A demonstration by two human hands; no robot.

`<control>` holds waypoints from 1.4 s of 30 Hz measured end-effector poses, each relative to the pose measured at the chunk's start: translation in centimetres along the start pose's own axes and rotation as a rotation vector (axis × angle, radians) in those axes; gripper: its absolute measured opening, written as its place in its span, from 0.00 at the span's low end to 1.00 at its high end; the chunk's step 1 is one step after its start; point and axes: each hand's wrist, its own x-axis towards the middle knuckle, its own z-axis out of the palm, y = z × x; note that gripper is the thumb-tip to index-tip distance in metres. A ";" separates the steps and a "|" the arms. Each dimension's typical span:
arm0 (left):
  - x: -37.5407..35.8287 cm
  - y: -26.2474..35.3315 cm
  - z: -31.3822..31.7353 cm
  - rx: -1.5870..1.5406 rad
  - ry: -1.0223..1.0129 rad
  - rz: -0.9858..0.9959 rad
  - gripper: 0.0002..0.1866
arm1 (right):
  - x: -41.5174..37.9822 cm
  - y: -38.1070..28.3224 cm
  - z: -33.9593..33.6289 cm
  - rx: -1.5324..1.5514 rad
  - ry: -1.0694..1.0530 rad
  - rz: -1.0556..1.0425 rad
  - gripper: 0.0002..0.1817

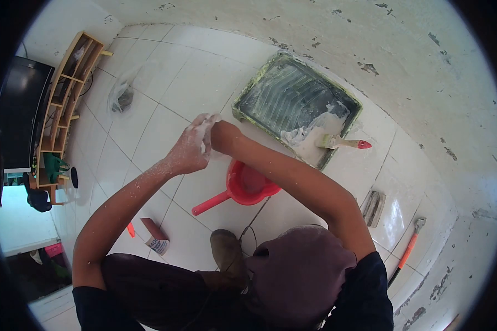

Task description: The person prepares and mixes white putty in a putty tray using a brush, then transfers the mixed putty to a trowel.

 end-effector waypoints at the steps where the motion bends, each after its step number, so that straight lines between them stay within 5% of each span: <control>1: 0.0 0.3 0.2 -0.025 -0.026 0.036 0.40 | 0.2 0.6 1.0 -0.009 0.077 -0.133 0.09; 5: -0.2 0.0 1.0 -0.021 -0.051 0.079 0.41 | -0.3 -0.1 0.6 0.037 0.103 -0.096 0.10; 7: -0.2 -0.9 1.0 -0.037 -0.089 0.036 0.44 | 0.9 2.1 5.0 -0.199 0.007 -0.016 0.11; 14: -0.3 -1.1 0.9 -0.007 -0.140 -0.064 0.40 | 0.3 -0.6 1.6 -0.300 -0.301 0.110 0.13; 29: -0.7 -1.5 0.2 -0.032 -0.122 -0.124 0.39 | 0.1 -0.1 0.1 -0.160 -0.169 0.041 0.10; 31: -0.7 -2.1 0.3 -0.034 -0.093 -0.109 0.40 | -0.2 -0.3 -0.7 0.015 -0.026 0.214 0.08; 34: -0.5 -2.6 0.3 -0.011 -0.061 -0.074 0.42 | 0.2 1.0 -0.4 0.052 0.043 0.189 0.09; 40: 0.1 -3.2 0.3 0.033 -0.036 -0.080 0.43 | -3.4 -0.1 -8.3 0.492 0.140 0.254 0.15; 42: 0.1 -2.5 0.0 0.005 -0.053 -0.068 0.43 | -5.7 0.6 -11.3 0.424 0.175 0.231 0.16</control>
